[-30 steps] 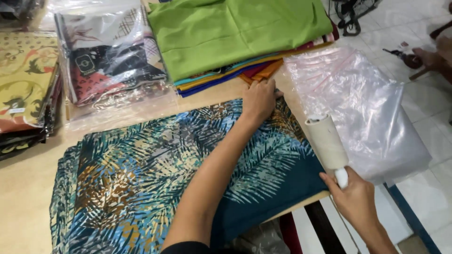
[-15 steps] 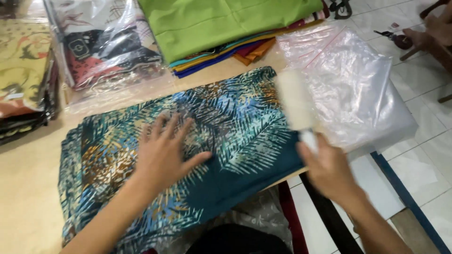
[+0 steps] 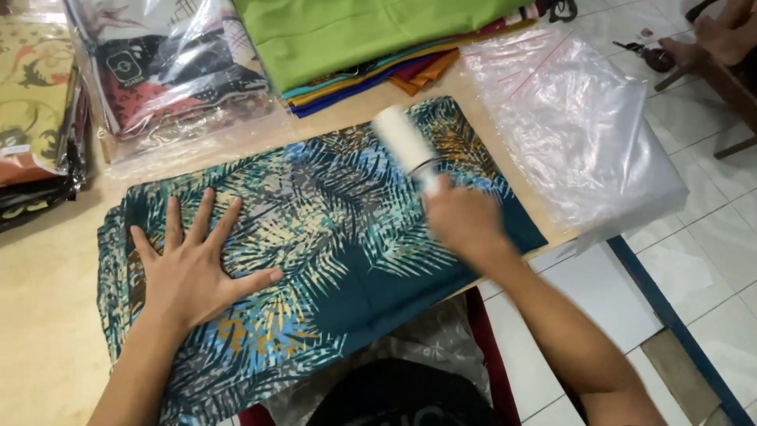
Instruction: Cleaning a piece of patterned fabric with a lint roller and folding it into a smaller square.
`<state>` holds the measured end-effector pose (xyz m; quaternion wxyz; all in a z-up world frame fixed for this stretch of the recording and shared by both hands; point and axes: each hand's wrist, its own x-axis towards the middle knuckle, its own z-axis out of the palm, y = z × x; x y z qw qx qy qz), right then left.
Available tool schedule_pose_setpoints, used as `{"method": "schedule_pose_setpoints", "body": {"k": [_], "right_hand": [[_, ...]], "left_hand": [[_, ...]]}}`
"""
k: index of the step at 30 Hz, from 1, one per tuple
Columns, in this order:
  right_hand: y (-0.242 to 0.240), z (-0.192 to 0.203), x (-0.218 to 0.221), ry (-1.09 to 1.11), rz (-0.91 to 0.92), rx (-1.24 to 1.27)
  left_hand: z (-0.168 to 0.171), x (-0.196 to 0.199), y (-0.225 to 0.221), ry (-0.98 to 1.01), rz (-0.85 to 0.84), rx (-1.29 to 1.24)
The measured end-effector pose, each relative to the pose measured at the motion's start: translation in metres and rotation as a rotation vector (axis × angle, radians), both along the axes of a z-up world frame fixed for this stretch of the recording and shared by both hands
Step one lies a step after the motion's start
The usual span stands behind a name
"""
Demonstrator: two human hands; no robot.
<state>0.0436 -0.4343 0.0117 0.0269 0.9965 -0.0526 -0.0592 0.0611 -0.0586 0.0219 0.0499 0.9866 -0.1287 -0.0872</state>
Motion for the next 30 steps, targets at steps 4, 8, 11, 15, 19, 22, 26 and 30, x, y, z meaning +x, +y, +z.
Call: {"method": "schedule_pose_setpoints", "body": {"k": [4, 8, 11, 15, 19, 22, 26, 30], "right_hand": [[-0.08, 0.007, 0.018, -0.003, -0.326, 0.109], [-0.084, 0.022, -0.003, -0.121, -0.298, 0.092], [-0.022, 0.028, -0.029, -0.19, -0.217, 0.132], [0.058, 0.002, -0.051, -0.262, 0.222, 0.011], [0.065, -0.002, -0.05, -0.166, 0.335, -0.078], [0.03, 0.01, -0.031, 0.056, 0.088, -0.078], [-0.04, 0.015, -0.004, 0.078, -0.167, -0.011], [-0.053, 0.037, -0.016, -0.02, -0.349, 0.067]], "left_hand": [[0.001, 0.0, 0.001, -0.001, -0.008, 0.013], [-0.005, 0.001, 0.003, -0.047, -0.009, -0.004], [-0.01, -0.001, 0.005, -0.082, -0.032, -0.014], [-0.002, -0.002, 0.003, -0.065, 0.005, -0.019], [0.001, -0.002, 0.003, -0.03, 0.035, 0.0], [0.0, 0.0, 0.005, -0.027, 0.036, 0.008], [-0.001, 0.0, 0.005, -0.031, 0.034, -0.007], [-0.002, -0.001, 0.006, -0.076, 0.015, -0.028]]}}
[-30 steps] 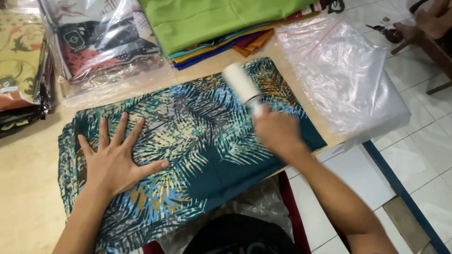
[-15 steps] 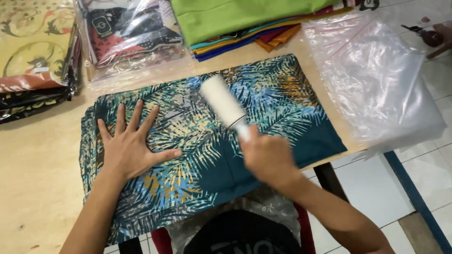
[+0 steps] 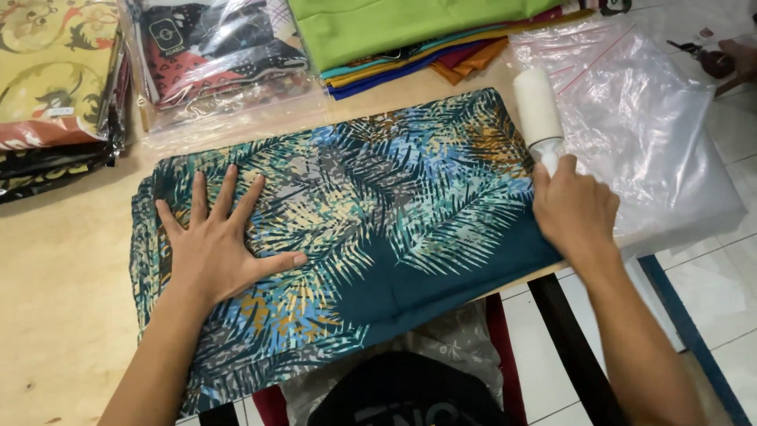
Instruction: Cleaning a piece of patterned fabric with a lint roller and folding it into a smaller square.
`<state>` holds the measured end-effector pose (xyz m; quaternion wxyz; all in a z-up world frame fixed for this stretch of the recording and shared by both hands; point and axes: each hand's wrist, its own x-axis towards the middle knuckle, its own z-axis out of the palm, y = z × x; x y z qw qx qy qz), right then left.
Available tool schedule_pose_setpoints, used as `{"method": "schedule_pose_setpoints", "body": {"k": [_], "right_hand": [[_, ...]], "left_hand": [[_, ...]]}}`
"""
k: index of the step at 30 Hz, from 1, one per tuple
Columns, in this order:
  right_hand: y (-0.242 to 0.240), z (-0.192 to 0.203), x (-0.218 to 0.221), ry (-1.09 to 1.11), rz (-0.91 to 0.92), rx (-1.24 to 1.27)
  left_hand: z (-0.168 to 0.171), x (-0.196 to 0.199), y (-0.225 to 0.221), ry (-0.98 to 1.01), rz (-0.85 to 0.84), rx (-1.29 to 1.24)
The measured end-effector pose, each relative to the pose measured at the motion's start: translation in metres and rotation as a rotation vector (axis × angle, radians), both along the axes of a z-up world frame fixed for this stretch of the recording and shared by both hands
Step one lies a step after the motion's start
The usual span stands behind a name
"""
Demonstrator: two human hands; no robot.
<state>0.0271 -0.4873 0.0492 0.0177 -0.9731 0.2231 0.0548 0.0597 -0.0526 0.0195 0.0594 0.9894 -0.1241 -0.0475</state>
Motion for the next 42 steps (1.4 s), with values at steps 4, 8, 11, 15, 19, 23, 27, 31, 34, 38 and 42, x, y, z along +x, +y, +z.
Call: {"method": "schedule_pose_setpoints", "body": {"k": [4, 8, 11, 15, 19, 23, 27, 31, 34, 38, 42], "right_hand": [[0.049, -0.026, -0.05, -0.19, 0.29, -0.201], [0.111, -0.036, -0.078, -0.06, 0.52, -0.003], [0.098, -0.049, -0.073, -0.034, 0.597, -0.062], [0.047, -0.022, -0.041, 0.111, 0.265, -0.201], [-0.022, -0.019, -0.023, 0.124, -0.034, -0.101], [0.016, 0.006, -0.046, 0.102, -0.085, -0.002], [0.084, -0.028, -0.09, -0.148, 0.33, -0.116], [0.148, -0.035, -0.113, -0.067, 0.551, -0.027], [0.152, -0.041, -0.114, -0.006, 0.504, 0.006], [0.104, -0.049, -0.102, 0.064, 0.354, -0.024], [0.03, -0.032, -0.093, 0.178, -0.062, -0.038]], "left_hand": [[-0.014, -0.005, 0.007, -0.334, -0.217, -0.111], [-0.014, -0.007, 0.009, -0.15, -0.194, -0.045], [-0.016, -0.006, 0.012, -0.158, -0.164, -0.027], [-0.014, -0.005, 0.012, -0.113, -0.155, -0.002], [-0.015, -0.005, 0.012, -0.122, -0.155, -0.009], [-0.013, -0.006, 0.01, -0.102, -0.164, -0.024], [-0.003, -0.016, 0.004, -0.347, -0.357, -0.055], [0.005, -0.045, -0.014, -0.172, -0.344, -0.089], [-0.019, -0.056, -0.004, -0.279, -0.324, -0.017], [-0.015, -0.056, -0.003, -0.248, -0.316, -0.028], [-0.014, -0.059, -0.005, -0.301, -0.309, -0.059]]}}
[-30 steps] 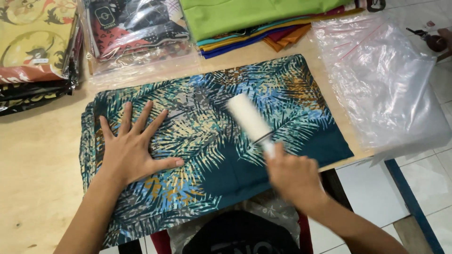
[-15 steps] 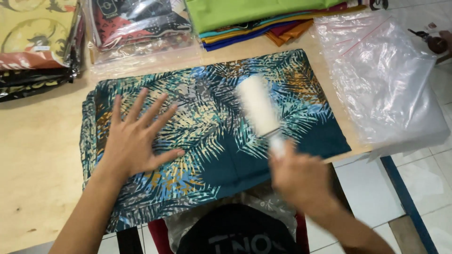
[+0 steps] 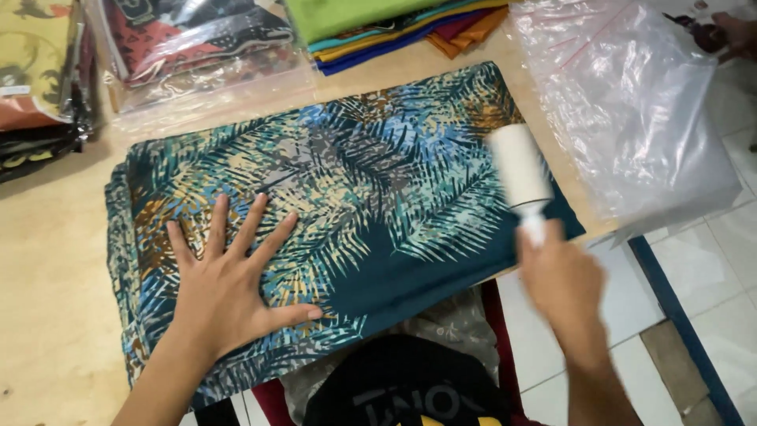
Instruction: Cleaning a piece of patterned fabric with a lint roller and folding it into a smaller square.
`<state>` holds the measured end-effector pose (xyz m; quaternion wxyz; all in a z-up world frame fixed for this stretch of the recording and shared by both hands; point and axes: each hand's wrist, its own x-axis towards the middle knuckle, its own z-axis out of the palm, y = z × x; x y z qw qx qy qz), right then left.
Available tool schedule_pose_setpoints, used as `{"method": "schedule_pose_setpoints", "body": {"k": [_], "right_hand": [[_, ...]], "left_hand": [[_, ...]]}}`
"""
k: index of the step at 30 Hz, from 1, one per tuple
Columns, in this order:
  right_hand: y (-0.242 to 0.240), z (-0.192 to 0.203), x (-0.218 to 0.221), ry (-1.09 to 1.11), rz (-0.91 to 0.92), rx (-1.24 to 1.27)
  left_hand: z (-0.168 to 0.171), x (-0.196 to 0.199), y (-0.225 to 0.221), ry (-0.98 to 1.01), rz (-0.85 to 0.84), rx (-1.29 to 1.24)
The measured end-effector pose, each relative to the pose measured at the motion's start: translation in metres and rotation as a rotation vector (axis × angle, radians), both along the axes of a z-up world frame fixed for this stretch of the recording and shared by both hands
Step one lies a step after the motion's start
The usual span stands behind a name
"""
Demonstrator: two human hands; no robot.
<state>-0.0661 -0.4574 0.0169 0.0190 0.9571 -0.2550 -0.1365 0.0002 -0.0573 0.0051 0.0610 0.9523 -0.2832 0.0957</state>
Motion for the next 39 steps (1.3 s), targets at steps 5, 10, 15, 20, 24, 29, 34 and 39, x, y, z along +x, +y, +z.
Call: {"method": "schedule_pose_setpoints", "body": {"k": [5, 10, 15, 20, 24, 29, 34, 39], "right_hand": [[-0.032, 0.01, -0.023, -0.275, -0.101, 0.029], [0.036, -0.006, -0.075, -0.31, 0.385, 0.075], [0.034, -0.008, -0.072, -0.172, 0.379, 0.184], [-0.036, -0.007, -0.056, -0.058, -0.044, 0.042], [-0.057, 0.017, -0.069, -0.209, -0.156, 0.0], [-0.032, 0.001, -0.11, -0.383, -0.059, 0.018], [-0.006, -0.027, -0.102, -0.141, 0.271, 0.139], [-0.061, -0.005, -0.087, -0.057, -0.059, -0.027]], "left_hand": [[-0.002, 0.0, 0.0, -0.045, 0.0, 0.002], [-0.003, 0.0, 0.001, -0.013, 0.012, 0.016], [-0.002, -0.001, 0.001, -0.004, 0.011, 0.007], [-0.001, 0.002, 0.001, 0.006, 0.018, 0.031], [-0.001, -0.001, 0.0, 0.006, 0.021, 0.038], [-0.001, 0.0, -0.001, 0.0, 0.018, 0.032], [0.001, 0.0, -0.001, 0.0, 0.014, 0.002], [0.002, 0.002, -0.001, 0.015, 0.035, 0.028]]}}
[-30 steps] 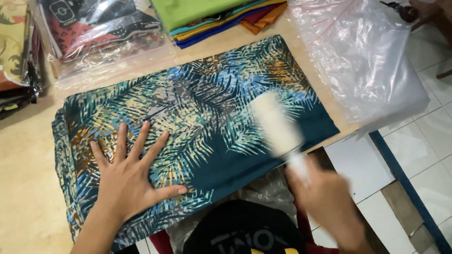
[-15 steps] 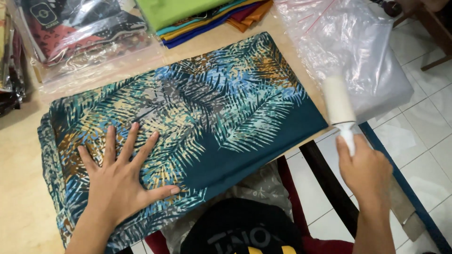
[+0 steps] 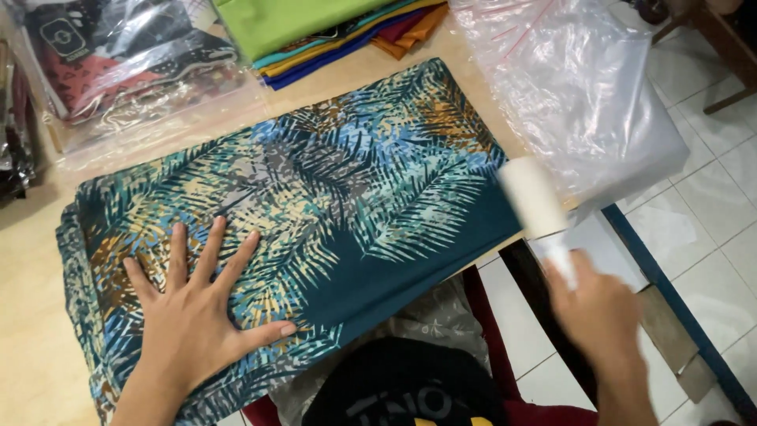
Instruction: Cleaning a piece of patterned fabric with a lint roller and folding it into a smaller square.
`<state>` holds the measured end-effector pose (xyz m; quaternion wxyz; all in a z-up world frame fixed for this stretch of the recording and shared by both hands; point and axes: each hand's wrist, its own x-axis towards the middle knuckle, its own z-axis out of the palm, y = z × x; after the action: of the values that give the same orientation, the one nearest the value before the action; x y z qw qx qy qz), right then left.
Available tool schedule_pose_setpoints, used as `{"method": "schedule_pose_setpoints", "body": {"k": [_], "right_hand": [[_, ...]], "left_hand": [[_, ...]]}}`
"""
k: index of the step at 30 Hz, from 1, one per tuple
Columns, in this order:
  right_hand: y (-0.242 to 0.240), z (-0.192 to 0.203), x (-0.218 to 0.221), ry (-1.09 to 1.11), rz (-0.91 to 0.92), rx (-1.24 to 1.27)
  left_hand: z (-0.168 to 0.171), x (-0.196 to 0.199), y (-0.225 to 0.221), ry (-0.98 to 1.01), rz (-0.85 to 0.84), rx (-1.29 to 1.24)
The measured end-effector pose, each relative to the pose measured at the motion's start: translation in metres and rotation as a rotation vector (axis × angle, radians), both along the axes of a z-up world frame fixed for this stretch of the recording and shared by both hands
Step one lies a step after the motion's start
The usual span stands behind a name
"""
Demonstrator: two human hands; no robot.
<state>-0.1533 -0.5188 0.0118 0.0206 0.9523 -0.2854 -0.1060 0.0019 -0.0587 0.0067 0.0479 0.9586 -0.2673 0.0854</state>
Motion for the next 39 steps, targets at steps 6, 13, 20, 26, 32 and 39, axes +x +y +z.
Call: {"method": "schedule_pose_setpoints", "body": {"k": [6, 13, 20, 26, 32, 39], "right_hand": [[0.01, 0.006, -0.016, -0.211, -0.089, 0.041], [0.086, -0.021, 0.004, -0.011, 0.291, 0.173], [-0.012, -0.008, 0.025, -0.027, -0.054, -0.049], [0.013, 0.008, 0.029, -0.34, -0.026, -0.039], [0.118, 0.014, 0.119, -0.342, 0.526, 0.105], [0.134, 0.005, 0.179, -0.336, 0.685, -0.012]], "left_hand": [[-0.005, -0.001, 0.001, 0.013, -0.001, -0.011], [-0.007, 0.0, 0.002, -0.013, 0.001, 0.012], [-0.004, -0.001, 0.002, -0.006, 0.001, 0.008], [-0.002, 0.002, 0.0, 0.008, 0.004, 0.015], [0.029, 0.027, -0.012, 0.379, 0.192, 0.01], [0.008, 0.06, 0.002, 0.208, 0.324, -0.062]]}}
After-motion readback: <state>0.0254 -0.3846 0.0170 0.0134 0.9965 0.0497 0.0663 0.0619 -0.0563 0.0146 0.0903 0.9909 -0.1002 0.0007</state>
